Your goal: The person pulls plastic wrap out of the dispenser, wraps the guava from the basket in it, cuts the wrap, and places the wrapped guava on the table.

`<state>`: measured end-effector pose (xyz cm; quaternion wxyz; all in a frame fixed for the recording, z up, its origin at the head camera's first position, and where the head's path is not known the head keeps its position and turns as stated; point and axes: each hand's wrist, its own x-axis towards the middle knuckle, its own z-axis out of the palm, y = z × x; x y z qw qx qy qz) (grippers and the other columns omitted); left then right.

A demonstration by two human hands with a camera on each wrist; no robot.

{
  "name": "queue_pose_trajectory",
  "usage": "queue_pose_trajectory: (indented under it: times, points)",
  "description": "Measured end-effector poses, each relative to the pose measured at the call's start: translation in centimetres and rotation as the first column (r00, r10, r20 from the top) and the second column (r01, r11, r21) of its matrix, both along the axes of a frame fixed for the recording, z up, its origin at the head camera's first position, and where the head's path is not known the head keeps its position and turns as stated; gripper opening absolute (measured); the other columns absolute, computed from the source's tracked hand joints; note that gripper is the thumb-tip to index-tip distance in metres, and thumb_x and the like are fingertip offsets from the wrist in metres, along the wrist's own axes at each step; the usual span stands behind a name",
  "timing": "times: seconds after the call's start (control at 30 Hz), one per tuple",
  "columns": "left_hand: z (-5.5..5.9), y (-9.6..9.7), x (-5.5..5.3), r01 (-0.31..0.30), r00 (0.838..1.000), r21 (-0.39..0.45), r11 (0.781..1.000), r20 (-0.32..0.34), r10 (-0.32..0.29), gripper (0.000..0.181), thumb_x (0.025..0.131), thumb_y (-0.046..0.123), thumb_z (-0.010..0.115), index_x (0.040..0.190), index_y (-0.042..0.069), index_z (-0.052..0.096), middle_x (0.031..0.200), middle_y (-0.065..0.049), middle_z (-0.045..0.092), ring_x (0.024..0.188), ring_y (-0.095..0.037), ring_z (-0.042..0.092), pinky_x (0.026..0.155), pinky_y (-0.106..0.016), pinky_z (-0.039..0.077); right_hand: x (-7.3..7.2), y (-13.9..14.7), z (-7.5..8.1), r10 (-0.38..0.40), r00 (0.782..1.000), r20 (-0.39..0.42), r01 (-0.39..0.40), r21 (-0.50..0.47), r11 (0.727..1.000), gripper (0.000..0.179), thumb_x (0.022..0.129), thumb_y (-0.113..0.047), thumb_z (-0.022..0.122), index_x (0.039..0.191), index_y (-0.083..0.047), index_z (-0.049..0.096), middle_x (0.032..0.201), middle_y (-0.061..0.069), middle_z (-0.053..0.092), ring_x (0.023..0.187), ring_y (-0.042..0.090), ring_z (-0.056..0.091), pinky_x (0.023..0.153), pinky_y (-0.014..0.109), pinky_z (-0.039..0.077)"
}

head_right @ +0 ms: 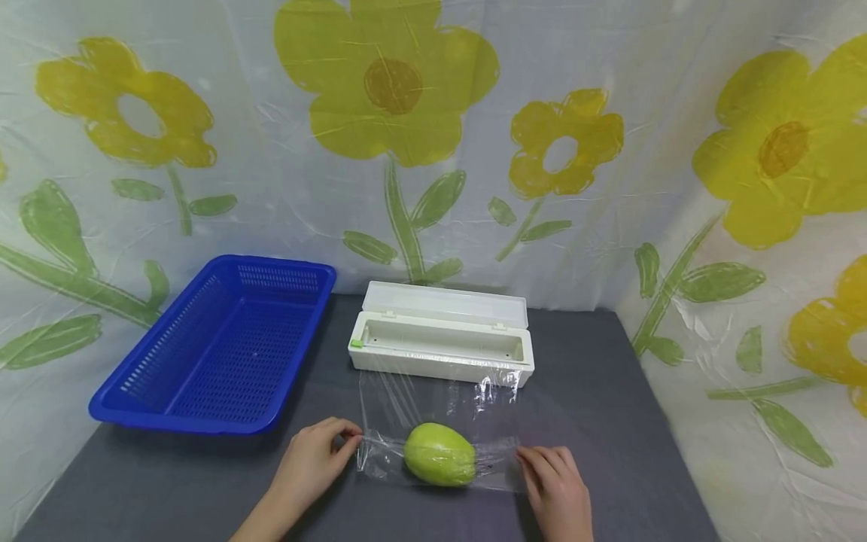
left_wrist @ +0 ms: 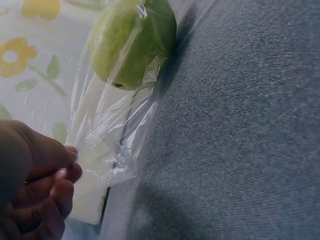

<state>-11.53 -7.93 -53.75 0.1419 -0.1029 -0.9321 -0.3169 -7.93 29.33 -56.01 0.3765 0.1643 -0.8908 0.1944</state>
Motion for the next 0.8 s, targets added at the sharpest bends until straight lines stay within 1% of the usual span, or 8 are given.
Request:
queue_pose_trajectory:
  times: [0.17,0.27,0.43,0.5,0.6,0.67,0.73,0.8]
  points:
    - [-0.1,0.2,-0.3,-0.001,0.999,-0.048,0.999,0.048,0.003,0.01,0.086,0.015,0.088,0.085,0.02,0.08,0.083,0.011,0.073,0.071,-0.012,0.069,0.065,-0.038,0.056,-0.5,-0.2,-0.3,0.011,1.0,-0.005,-0.011,0.012,1.0,0.058,0.113,-0.048,0.046,0.092,-0.009,0.083,0.085,0.0,0.075,0.078,0.016,0.059,0.067,0.028,0.049]
    - [0.0,0.3,-0.6,0.007,0.997,-0.058,0.998,0.076,-0.003,0.009,0.086,0.015,0.088,0.086,0.019,0.08,0.083,0.009,0.074,0.075,-0.017,0.073,0.066,-0.041,0.058,-0.8,-0.3,-0.5,0.018,1.0,-0.009,-0.017,0.02,1.0,0.057,0.113,-0.048,0.047,0.092,-0.009,0.084,0.085,-0.001,0.076,0.078,0.016,0.06,0.066,0.029,0.05]
    - [-0.2,0.5,-1.0,0.018,0.994,-0.053,0.998,0.108,-0.013,0.007,0.087,0.014,0.087,0.086,0.017,0.081,0.085,0.006,0.075,0.079,-0.021,0.075,0.071,-0.045,0.059,-1.2,-0.3,-0.7,0.02,1.0,-0.008,-0.02,0.029,0.999,0.055,0.112,-0.047,0.05,0.091,-0.009,0.084,0.085,0.001,0.076,0.078,0.017,0.061,0.066,0.031,0.05]
    - [-0.5,0.6,-1.1,0.02,0.992,-0.048,0.999,0.123,-0.014,0.007,0.087,0.014,0.086,0.087,0.017,0.081,0.086,0.005,0.076,0.081,-0.022,0.075,0.073,-0.048,0.059,-1.3,-0.4,-0.8,0.023,1.0,0.007,-0.023,0.029,0.999,0.037,0.107,-0.036,0.064,0.092,-0.009,0.084,0.086,0.001,0.076,0.078,0.017,0.061,0.067,0.032,0.051]
    - [-0.9,0.7,-1.3,0.025,0.992,-0.044,0.999,0.127,-0.02,0.006,0.087,0.016,0.086,0.086,0.018,0.081,0.087,0.004,0.077,0.084,-0.025,0.076,0.074,-0.05,0.059,-1.5,-0.5,-0.7,0.012,0.999,0.036,-0.013,0.034,0.999,0.007,0.087,-0.013,0.084,0.092,-0.009,0.084,0.086,0.0,0.077,0.079,0.016,0.061,0.068,0.031,0.051]
    - [-1.1,0.8,-1.4,0.027,0.992,-0.041,0.999,0.124,-0.022,0.006,0.087,0.016,0.087,0.086,0.018,0.081,0.088,0.004,0.078,0.085,-0.026,0.077,0.073,-0.05,0.059,-1.5,-0.7,-0.6,-0.007,0.998,0.055,0.005,0.038,0.999,0.021,0.072,-0.001,0.09,0.091,-0.009,0.084,0.086,0.0,0.077,0.079,0.015,0.061,0.068,0.031,0.052]
    - [-1.2,0.9,-1.4,0.029,0.993,-0.039,0.999,0.117,-0.025,0.007,0.086,0.016,0.087,0.085,0.019,0.081,0.087,0.004,0.077,0.083,-0.025,0.076,0.072,-0.048,0.059,-1.5,-0.9,-0.5,-0.025,0.997,0.069,0.022,0.039,0.999,0.027,0.068,0.003,0.093,0.09,-0.009,0.084,0.086,-0.001,0.077,0.079,0.014,0.061,0.068,0.03,0.052]
    - [-1.3,1.0,-1.5,0.031,0.992,-0.035,0.999,0.121,-0.026,0.007,0.086,0.015,0.087,0.085,0.019,0.081,0.087,0.004,0.078,0.083,-0.025,0.076,0.071,-0.047,0.059,-1.5,-1.0,-0.6,-0.034,0.996,0.077,0.031,0.036,0.999,0.028,0.067,0.003,0.094,0.09,-0.01,0.084,0.086,-0.001,0.077,0.079,0.013,0.061,0.068,0.03,0.052]
